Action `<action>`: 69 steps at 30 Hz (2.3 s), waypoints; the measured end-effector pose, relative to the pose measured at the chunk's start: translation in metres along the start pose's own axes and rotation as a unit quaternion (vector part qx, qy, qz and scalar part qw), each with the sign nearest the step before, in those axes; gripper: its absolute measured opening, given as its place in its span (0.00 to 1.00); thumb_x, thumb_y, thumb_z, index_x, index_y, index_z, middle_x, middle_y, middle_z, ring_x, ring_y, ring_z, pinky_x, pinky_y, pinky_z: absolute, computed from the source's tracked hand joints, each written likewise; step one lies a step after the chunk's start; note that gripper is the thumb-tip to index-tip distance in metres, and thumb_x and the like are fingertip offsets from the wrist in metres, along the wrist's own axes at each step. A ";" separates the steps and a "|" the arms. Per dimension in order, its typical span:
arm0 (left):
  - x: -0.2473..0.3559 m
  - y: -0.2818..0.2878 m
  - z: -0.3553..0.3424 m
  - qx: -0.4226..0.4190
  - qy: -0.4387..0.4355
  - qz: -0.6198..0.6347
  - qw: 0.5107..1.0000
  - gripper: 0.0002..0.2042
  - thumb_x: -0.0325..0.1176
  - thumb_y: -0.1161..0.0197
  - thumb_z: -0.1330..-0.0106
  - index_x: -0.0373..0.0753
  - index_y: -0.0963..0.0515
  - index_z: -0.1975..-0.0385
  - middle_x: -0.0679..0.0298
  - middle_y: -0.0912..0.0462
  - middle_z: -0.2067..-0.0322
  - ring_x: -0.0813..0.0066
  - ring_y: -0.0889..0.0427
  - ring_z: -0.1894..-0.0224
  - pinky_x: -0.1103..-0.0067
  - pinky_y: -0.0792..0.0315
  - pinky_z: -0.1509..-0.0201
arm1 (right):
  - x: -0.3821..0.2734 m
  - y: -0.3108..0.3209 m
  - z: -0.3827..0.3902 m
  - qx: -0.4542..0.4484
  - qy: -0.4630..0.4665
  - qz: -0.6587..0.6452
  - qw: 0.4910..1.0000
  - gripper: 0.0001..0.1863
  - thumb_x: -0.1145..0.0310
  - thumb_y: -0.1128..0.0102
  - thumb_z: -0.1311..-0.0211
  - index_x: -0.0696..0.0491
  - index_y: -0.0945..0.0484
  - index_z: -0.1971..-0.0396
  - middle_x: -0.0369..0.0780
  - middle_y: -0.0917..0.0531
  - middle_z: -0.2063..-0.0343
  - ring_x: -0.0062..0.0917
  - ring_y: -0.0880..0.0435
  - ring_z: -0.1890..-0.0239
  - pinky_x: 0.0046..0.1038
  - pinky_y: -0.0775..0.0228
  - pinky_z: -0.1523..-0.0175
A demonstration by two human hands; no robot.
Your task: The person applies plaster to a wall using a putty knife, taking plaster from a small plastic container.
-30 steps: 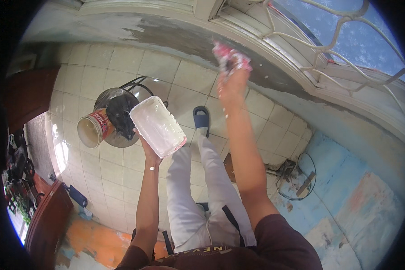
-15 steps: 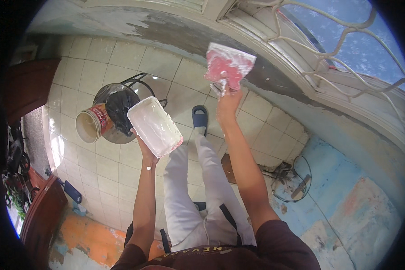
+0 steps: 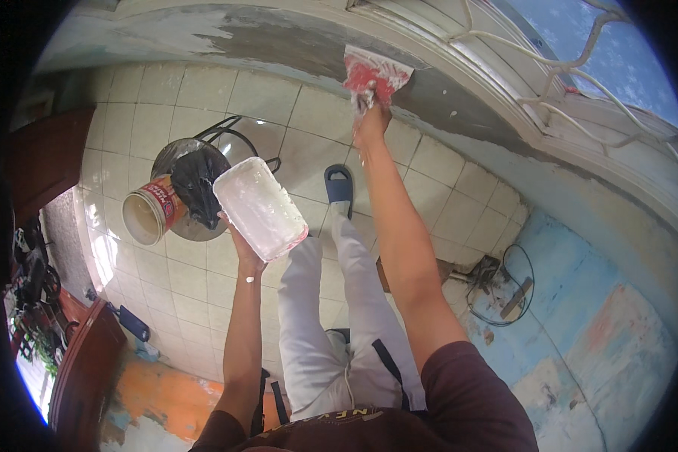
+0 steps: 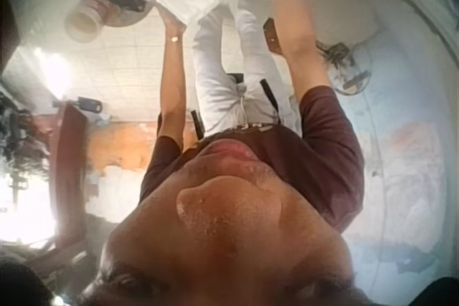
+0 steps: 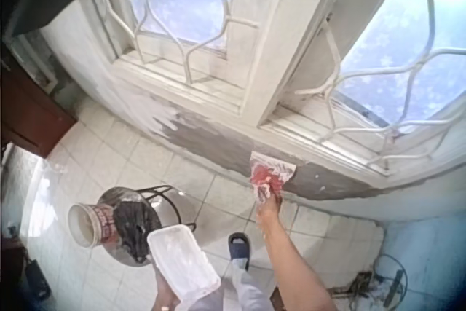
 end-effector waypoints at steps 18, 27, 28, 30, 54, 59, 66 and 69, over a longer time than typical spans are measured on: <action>0.025 -0.012 0.005 0.001 -0.016 0.002 1.000 0.41 0.70 0.67 0.38 0.48 0.55 0.31 0.60 0.51 0.32 0.60 0.46 0.32 0.66 0.43 0.32 | -0.203 -0.120 0.131 -0.043 0.099 -0.020 0.994 0.11 0.73 0.51 0.36 0.65 0.29 0.58 0.45 0.24 0.56 0.30 0.22 0.56 0.20 0.24 0.52; 0.029 -0.015 0.007 0.002 -0.043 -0.013 0.999 0.42 0.71 0.65 0.39 0.46 0.55 0.31 0.58 0.49 0.33 0.58 0.43 0.34 0.64 0.38 0.34 | -0.119 -0.026 0.145 0.011 0.097 0.104 0.990 0.10 0.70 0.49 0.34 0.58 0.26 0.56 0.39 0.22 0.59 0.28 0.20 0.61 0.28 0.25 0.52; 0.027 -0.017 0.009 -0.010 -0.031 0.006 0.999 0.42 0.71 0.66 0.38 0.47 0.56 0.31 0.59 0.50 0.32 0.59 0.44 0.33 0.65 0.39 0.33 | -0.130 -0.012 0.146 0.063 0.142 0.240 0.958 0.10 0.69 0.47 0.35 0.60 0.25 0.59 0.41 0.20 0.64 0.30 0.19 0.66 0.31 0.25 0.56; 0.024 -0.016 0.010 -0.023 -0.017 0.025 0.999 0.41 0.70 0.67 0.38 0.48 0.56 0.31 0.60 0.50 0.32 0.60 0.45 0.32 0.66 0.41 0.32 | -0.149 0.007 0.143 0.117 0.185 0.371 0.902 0.10 0.69 0.46 0.36 0.61 0.24 0.62 0.42 0.18 0.69 0.32 0.18 0.70 0.34 0.25 0.60; 0.127 0.058 0.076 0.000 -0.047 -0.032 0.998 0.41 0.70 0.69 0.37 0.47 0.55 0.31 0.60 0.49 0.32 0.61 0.44 0.33 0.65 0.41 0.33 | 0.020 -0.324 0.183 -0.160 0.351 0.572 0.724 0.14 0.72 0.42 0.46 0.66 0.31 0.66 0.51 0.20 0.74 0.43 0.19 0.68 0.37 0.28 0.60; 0.131 0.058 0.084 0.005 -0.040 0.013 0.999 0.42 0.71 0.68 0.38 0.47 0.56 0.31 0.60 0.50 0.32 0.59 0.44 0.33 0.65 0.41 0.33 | 0.058 -0.232 0.170 -0.244 0.109 0.393 0.880 0.14 0.72 0.45 0.40 0.59 0.24 0.55 0.42 0.19 0.62 0.25 0.22 0.60 0.27 0.30 0.56; 0.127 0.048 0.077 0.004 -0.021 -0.044 0.999 0.40 0.69 0.67 0.36 0.48 0.57 0.31 0.59 0.48 0.34 0.60 0.43 0.34 0.64 0.38 0.34 | 0.004 -0.058 0.108 0.177 -0.010 0.245 0.953 0.13 0.71 0.50 0.40 0.56 0.23 0.57 0.39 0.19 0.64 0.25 0.20 0.65 0.26 0.30 0.60; 0.130 0.056 0.073 0.003 -0.040 -0.058 0.998 0.41 0.70 0.66 0.37 0.46 0.55 0.31 0.59 0.45 0.35 0.59 0.39 0.35 0.64 0.35 0.36 | -0.052 -0.045 0.121 0.289 0.106 0.381 0.872 0.12 0.75 0.51 0.42 0.63 0.25 0.60 0.47 0.19 0.61 0.31 0.19 0.61 0.31 0.30 0.58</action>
Point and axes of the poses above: each hand's wrist, its own z-axis away from the middle knuckle, its own y-axis out of the back of the hand, x = y × z, the point moved 10 cm from there along -z, towards the middle knuckle
